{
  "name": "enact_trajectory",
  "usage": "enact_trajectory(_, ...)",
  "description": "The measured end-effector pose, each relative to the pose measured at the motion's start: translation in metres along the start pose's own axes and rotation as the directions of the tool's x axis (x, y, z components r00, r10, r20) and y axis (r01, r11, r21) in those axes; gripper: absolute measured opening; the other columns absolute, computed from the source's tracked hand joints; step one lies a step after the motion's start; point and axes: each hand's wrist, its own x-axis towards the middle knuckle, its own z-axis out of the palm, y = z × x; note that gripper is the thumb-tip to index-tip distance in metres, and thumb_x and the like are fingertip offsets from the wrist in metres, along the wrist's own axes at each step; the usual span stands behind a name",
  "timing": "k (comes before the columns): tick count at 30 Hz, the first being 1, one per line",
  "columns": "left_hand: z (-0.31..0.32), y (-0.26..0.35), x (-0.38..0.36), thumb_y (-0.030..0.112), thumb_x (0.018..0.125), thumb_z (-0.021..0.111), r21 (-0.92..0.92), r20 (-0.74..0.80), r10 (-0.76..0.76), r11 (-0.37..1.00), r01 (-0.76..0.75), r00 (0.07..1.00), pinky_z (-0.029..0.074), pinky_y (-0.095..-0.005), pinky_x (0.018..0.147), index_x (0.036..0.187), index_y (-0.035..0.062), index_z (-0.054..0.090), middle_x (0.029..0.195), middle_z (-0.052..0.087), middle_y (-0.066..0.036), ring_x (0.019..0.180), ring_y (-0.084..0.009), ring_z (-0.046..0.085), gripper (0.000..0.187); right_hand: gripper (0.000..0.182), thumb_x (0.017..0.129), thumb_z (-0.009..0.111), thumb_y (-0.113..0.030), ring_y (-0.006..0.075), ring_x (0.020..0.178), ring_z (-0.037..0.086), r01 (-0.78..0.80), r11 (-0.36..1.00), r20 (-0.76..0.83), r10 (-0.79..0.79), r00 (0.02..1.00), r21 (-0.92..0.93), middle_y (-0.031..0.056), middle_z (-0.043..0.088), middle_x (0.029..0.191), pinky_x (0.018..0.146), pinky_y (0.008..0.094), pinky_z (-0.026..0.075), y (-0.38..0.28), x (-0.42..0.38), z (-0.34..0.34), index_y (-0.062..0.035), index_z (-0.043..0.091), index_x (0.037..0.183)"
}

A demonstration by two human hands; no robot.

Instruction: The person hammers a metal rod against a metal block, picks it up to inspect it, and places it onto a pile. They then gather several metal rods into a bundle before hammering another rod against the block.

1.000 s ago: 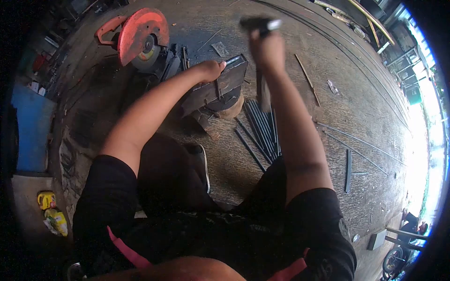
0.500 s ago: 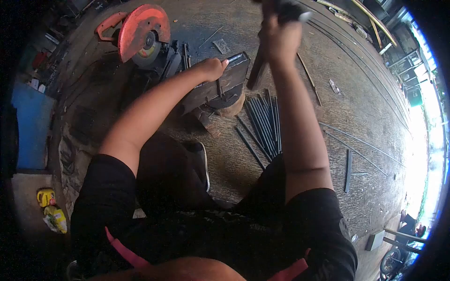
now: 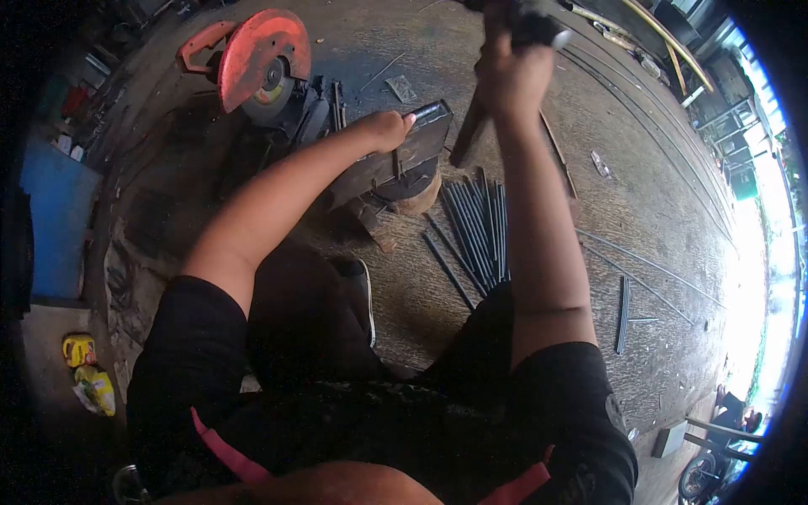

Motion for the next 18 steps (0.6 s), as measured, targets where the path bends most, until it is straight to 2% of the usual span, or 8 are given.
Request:
enact_trajectory(2,0.008,-0.013,0.008,0.043,0.101,0.026,0.047,0.038,0.122,0.991,-0.123,0.992,0.048,-0.0515,0.080,0.093,-0.0073,0.064,0.093,0.062,-0.033,0.090,-0.0448,0.062,0.064,0.046,0.087,0.063,-0.044,0.0335,0.078,0.068,-0.031,0.870,0.160,0.125,0.979,-0.491,0.0184,0.068,0.082,0.069,0.0420,0.052,0.101,-0.007,0.018,0.0015,0.063,0.097)
enact_trajectory(4,0.012,-0.015,0.016,0.042,0.101,0.025,0.106,0.057,0.266,0.957,-0.271,0.962,0.048,-0.0519,0.080,0.094,-0.0080,0.064,0.094,0.062,-0.033,0.091,-0.0445,0.062,0.064,0.049,0.086,0.062,-0.043,0.0415,0.100,0.062,-0.201,0.800,0.299,0.426,0.854,-0.565,0.0256,0.066,0.099,0.084,0.0443,0.049,0.088,-0.048,0.021,0.0022,0.061,0.105)
enact_trajectory(8,0.006,-0.012,0.019,0.041,0.101,0.025,0.160,0.059,0.247,0.954,-0.253,0.967,0.047,-0.0533,0.081,0.091,-0.0101,0.063,0.094,0.061,-0.034,0.089,-0.0460,0.062,0.064,0.044,0.086,0.061,-0.042,0.0430,0.103,0.059,-0.136,0.845,0.194,0.271,0.943,-0.517,0.0281,0.064,0.102,0.086,0.0452,0.048,0.066,-0.022,0.006,-0.0032,0.062,0.107)
enact_trajectory(9,0.005,-0.011,0.017,0.042,0.101,0.027,0.092,0.014,0.169,0.981,-0.170,0.986,0.047,-0.0533,0.081,0.090,-0.0098,0.064,0.093,0.062,-0.033,0.088,-0.0464,0.062,0.064,0.045,0.086,0.062,-0.043,0.0386,0.086,0.067,0.031,0.912,0.167,0.041,0.985,-0.409,0.0235,0.067,0.090,0.074,0.0435,0.052,0.061,-0.005,0.000,-0.0019,0.063,0.104)
enact_trajectory(11,0.012,-0.010,0.010,0.043,0.100,0.031,-0.044,-0.039,0.069,0.997,-0.070,0.997,0.047,-0.0524,0.082,0.089,-0.0086,0.065,0.091,0.064,-0.031,0.090,-0.0465,0.062,0.063,0.036,0.087,0.065,-0.039,0.0133,0.049,0.059,-0.109,0.993,0.064,0.112,0.992,-0.048,0.0048,0.057,0.058,0.046,0.0302,0.046,-0.021,-0.008,-0.014,-0.0036,0.066,0.094)
enact_trajectory(16,-0.005,0.004,-0.005,0.042,0.100,0.032,-0.039,-0.012,-0.035,0.999,0.034,0.999,0.047,-0.0504,0.084,0.091,-0.0069,0.066,0.093,0.064,-0.030,0.093,-0.0445,0.062,0.061,0.023,0.093,0.060,-0.027,0.0078,0.049,0.052,-0.006,0.996,0.000,0.006,1.000,0.089,-0.0004,0.052,0.057,0.042,0.0247,0.040,0.001,-0.010,-0.007,-0.0043,0.060,0.088)
enact_trajectory(17,-0.004,0.006,-0.006,0.042,0.100,0.032,-0.024,-0.011,-0.055,0.998,0.055,0.998,0.047,-0.0498,0.085,0.092,-0.0063,0.067,0.095,0.064,-0.030,0.094,-0.0439,0.062,0.060,0.026,0.091,0.060,-0.027,0.0336,0.075,0.068,0.133,0.959,0.057,-0.123,0.991,-0.252,0.0153,0.069,0.083,0.064,0.0397,0.052,0.046,-0.010,0.003,-0.0035,0.064,0.101)
enact_trajectory(18,0.007,-0.002,0.002,0.042,0.100,0.032,-0.027,-0.010,-0.051,0.998,0.050,0.999,0.047,-0.0498,0.085,0.092,-0.0063,0.067,0.095,0.064,-0.030,0.094,-0.0439,0.062,0.060,0.036,0.088,0.059,-0.036,0.0405,0.099,0.063,-0.018,0.761,0.204,0.197,0.959,-0.649,0.0225,0.066,0.102,0.081,0.0449,0.050,0.062,-0.019,0.013,-0.0037,0.063,0.105)
